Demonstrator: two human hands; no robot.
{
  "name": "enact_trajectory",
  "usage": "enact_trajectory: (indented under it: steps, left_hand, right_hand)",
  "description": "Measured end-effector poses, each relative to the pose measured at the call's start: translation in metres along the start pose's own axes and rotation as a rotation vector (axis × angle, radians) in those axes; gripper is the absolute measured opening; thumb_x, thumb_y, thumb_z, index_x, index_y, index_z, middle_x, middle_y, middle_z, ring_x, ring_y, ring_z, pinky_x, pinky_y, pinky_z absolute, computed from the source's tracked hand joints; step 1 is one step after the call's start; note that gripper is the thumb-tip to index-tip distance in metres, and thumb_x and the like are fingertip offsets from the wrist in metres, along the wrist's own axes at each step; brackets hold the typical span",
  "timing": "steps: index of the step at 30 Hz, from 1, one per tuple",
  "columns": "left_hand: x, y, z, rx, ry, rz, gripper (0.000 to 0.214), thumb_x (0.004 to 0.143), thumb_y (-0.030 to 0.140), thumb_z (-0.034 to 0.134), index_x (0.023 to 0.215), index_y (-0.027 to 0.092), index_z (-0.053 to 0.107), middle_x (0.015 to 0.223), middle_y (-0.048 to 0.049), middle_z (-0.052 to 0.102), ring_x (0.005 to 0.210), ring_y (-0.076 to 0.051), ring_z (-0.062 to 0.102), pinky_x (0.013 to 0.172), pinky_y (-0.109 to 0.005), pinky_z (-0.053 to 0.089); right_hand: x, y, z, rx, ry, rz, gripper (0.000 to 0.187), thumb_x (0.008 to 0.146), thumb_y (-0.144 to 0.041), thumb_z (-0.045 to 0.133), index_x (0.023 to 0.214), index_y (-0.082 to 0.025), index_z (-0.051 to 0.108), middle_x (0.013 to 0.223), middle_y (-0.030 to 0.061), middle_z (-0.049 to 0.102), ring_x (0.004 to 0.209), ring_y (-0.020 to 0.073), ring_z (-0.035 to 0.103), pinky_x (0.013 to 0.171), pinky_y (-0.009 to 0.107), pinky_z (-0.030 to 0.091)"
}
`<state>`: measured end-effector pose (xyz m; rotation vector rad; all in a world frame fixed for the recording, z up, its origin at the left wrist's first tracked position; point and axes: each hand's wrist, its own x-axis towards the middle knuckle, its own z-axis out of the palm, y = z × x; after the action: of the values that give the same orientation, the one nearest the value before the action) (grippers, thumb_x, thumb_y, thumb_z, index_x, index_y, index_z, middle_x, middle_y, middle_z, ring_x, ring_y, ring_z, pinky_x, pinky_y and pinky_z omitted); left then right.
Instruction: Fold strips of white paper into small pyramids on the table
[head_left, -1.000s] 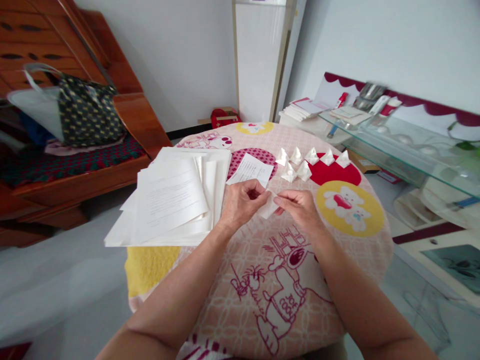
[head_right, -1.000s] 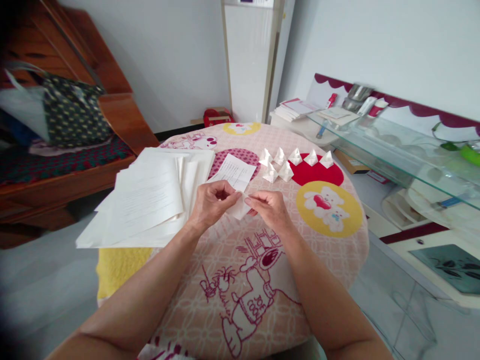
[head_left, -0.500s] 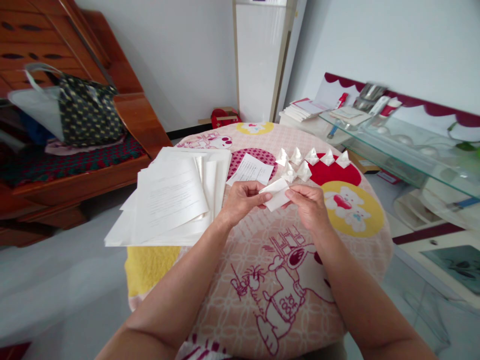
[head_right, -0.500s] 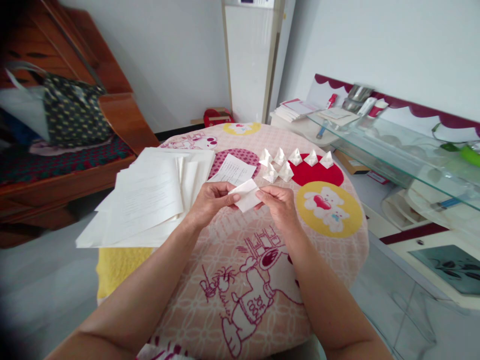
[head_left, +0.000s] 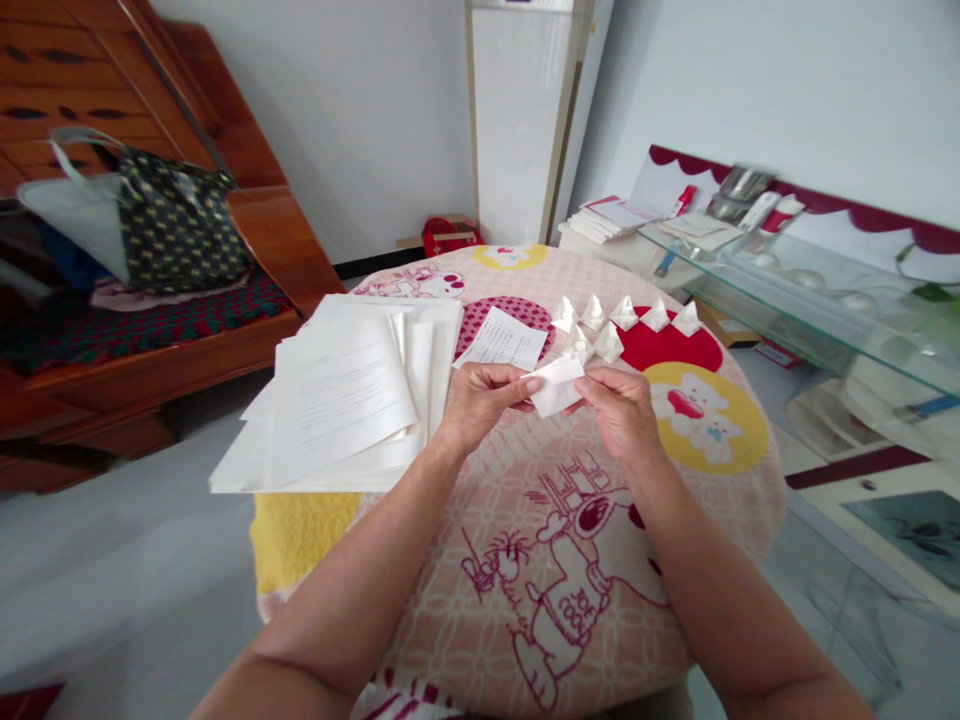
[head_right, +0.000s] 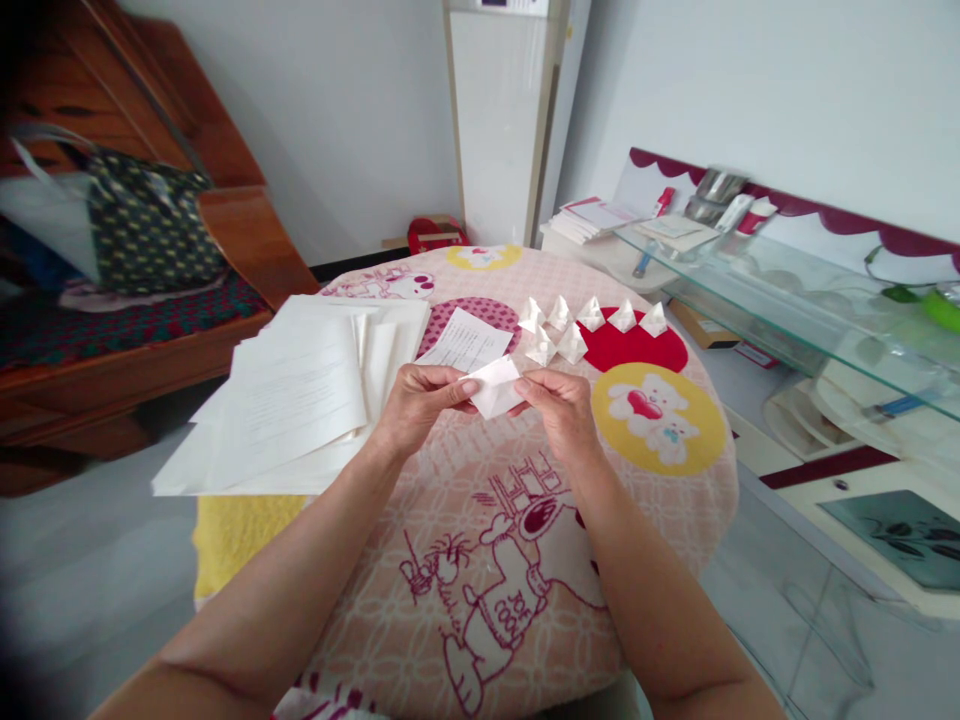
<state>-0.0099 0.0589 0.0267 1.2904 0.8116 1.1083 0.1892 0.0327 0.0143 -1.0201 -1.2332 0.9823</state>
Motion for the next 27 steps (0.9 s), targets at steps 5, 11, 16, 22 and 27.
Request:
enact_trajectory:
  steps: [5,11,16,22,27]
  left_hand:
    - [-0.001,0.002,0.002,-0.019,0.005,0.003,0.034,0.07,0.052,0.089,0.078,0.019,0.082,0.071,-0.0032,0.077,0.064,-0.014,0.071,0.063,-0.026,0.064]
    - [-0.002,0.002,0.004,-0.032,0.042,0.013,0.031,0.07,0.049,0.089,0.074,0.019,0.081,0.069,-0.0021,0.076,0.061,-0.012,0.068,0.063,-0.025,0.063]
    - [0.0,0.002,-0.001,-0.011,0.063,-0.01,0.028,0.071,0.043,0.088,0.068,0.018,0.077,0.066,-0.0016,0.074,0.057,-0.011,0.066,0.06,-0.025,0.06]
    - [0.003,0.0,-0.005,0.042,-0.119,0.026,0.037,0.073,0.042,0.088,0.098,0.015,0.081,0.094,-0.0088,0.08,0.076,-0.016,0.071,0.066,-0.026,0.058]
    - [0.004,-0.008,-0.002,0.139,-0.088,0.07,0.032,0.078,0.045,0.083,0.082,0.013,0.079,0.073,-0.005,0.074,0.062,-0.011,0.06,0.054,-0.022,0.045]
  right_hand:
    - [0.0,-0.001,0.001,0.006,0.015,0.012,0.02,0.08,-0.041,0.077,0.074,-0.022,0.078,0.068,0.0027,0.073,0.06,0.0185,0.066,0.057,0.033,0.057]
    - [0.0,-0.002,0.003,0.038,0.019,0.002,0.017,0.08,-0.037,0.078,0.072,-0.022,0.078,0.066,0.0016,0.072,0.058,0.0168,0.065,0.056,0.031,0.055]
    - [-0.001,-0.007,0.005,-0.002,0.004,0.002,0.019,0.079,-0.038,0.076,0.07,-0.021,0.077,0.065,0.0015,0.072,0.056,0.0167,0.065,0.054,0.03,0.055]
    - [-0.003,-0.011,0.003,-0.214,-0.1,-0.019,0.023,0.083,-0.036,0.072,0.065,-0.02,0.075,0.057,0.0,0.069,0.051,0.0136,0.062,0.05,0.025,0.048]
    - [-0.005,-0.012,0.006,-0.32,-0.179,-0.038,0.024,0.084,-0.033,0.069,0.064,-0.019,0.073,0.055,-0.0005,0.067,0.052,0.0123,0.06,0.05,0.022,0.046]
